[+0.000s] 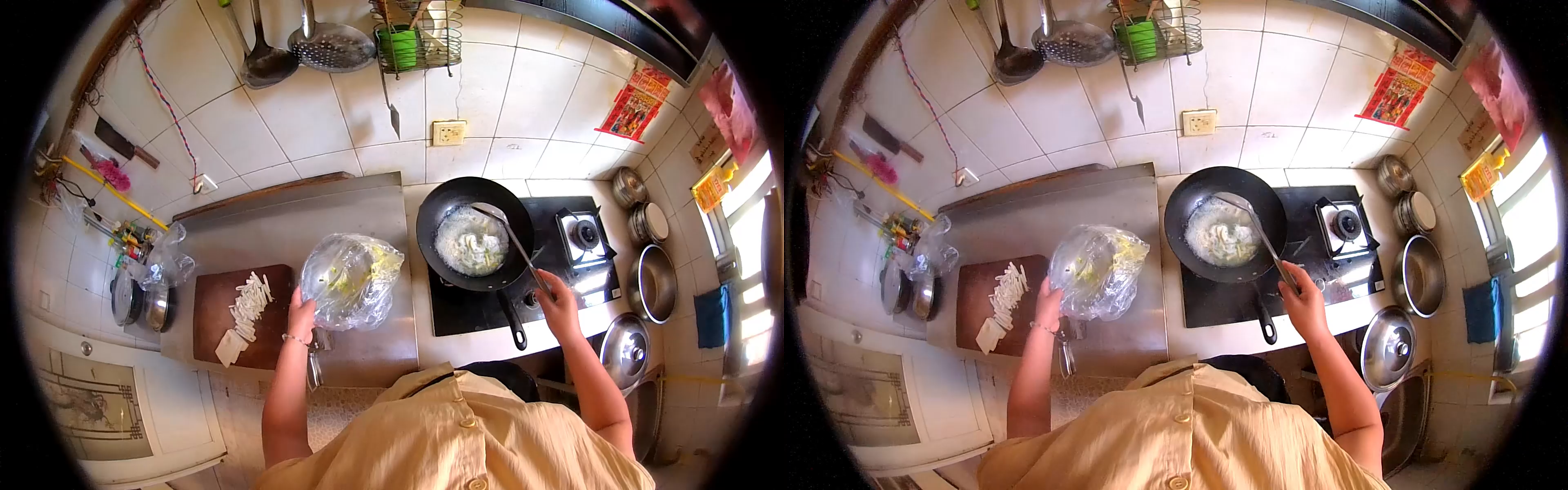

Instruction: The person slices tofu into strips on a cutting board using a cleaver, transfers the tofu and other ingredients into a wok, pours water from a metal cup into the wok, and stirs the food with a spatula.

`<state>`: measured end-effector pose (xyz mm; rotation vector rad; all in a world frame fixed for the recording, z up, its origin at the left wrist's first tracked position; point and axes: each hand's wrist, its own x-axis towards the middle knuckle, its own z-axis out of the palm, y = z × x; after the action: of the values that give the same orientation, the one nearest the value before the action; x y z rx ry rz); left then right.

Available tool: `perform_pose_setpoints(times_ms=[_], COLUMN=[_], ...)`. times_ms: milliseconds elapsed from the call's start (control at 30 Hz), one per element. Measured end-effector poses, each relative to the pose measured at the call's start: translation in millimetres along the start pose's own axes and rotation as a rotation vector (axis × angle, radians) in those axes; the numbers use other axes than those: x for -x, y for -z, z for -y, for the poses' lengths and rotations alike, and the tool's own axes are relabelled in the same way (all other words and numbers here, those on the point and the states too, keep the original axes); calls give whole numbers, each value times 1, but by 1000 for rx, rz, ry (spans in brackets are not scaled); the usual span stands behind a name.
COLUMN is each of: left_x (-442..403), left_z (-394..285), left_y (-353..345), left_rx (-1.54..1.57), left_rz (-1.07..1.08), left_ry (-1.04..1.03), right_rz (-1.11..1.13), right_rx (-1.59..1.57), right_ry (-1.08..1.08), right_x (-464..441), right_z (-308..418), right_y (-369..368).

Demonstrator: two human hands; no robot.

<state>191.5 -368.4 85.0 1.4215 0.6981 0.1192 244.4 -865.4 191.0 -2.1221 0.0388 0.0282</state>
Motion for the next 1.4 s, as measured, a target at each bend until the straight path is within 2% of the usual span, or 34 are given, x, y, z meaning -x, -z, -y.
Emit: perform_pose_setpoints(times_ms=[167, 267, 300, 467, 633, 733, 933, 967, 1133, 1233, 1300, 1333, 1400], left_x=[3, -2, -3, 2, 24, 29, 37, 36, 32, 31, 30, 31, 33], left_z=[6, 16, 19, 23, 17, 20, 34, 37, 42, 44, 43, 41, 37], left_y=[-3, 4, 4, 14, 37, 55, 74, 75, 73, 71, 68, 68, 63], left_rx=[24, 21, 25, 42, 56, 88, 112, 112, 166, 180, 168, 169, 141], left_rz=[18, 34, 50, 35, 23, 17, -41, -49, 10, 33, 26, 35, -1], left_ry=[19, -10, -29, -17, -12, -28, -12, -7, -37, -71, -76, -74, -48], right_rz=[-18, 43, 41, 264, 557, 683, 663, 623, 694, 686, 696, 687, 617], right_rx=[-16, -293, -292, -535, -773, -919, -882, -869, -833, -706, -248, -247, -161], right_ry=[-24, -239, -241, -382, -550, -621, -740, -780, -804, -742, -484, -488, -311], right_x=[15, 22, 24, 24, 11, -8, -17, -18, -11, -8, -11, -8, -1], right_z=[-16, -9, -5, 19, 33, 13, -18, -21, -39, -56, -58, -54, -39], right_y=[3, -1, -3, -29, -98, -156, -247, -256, -291, -303, -305, -305, -301])
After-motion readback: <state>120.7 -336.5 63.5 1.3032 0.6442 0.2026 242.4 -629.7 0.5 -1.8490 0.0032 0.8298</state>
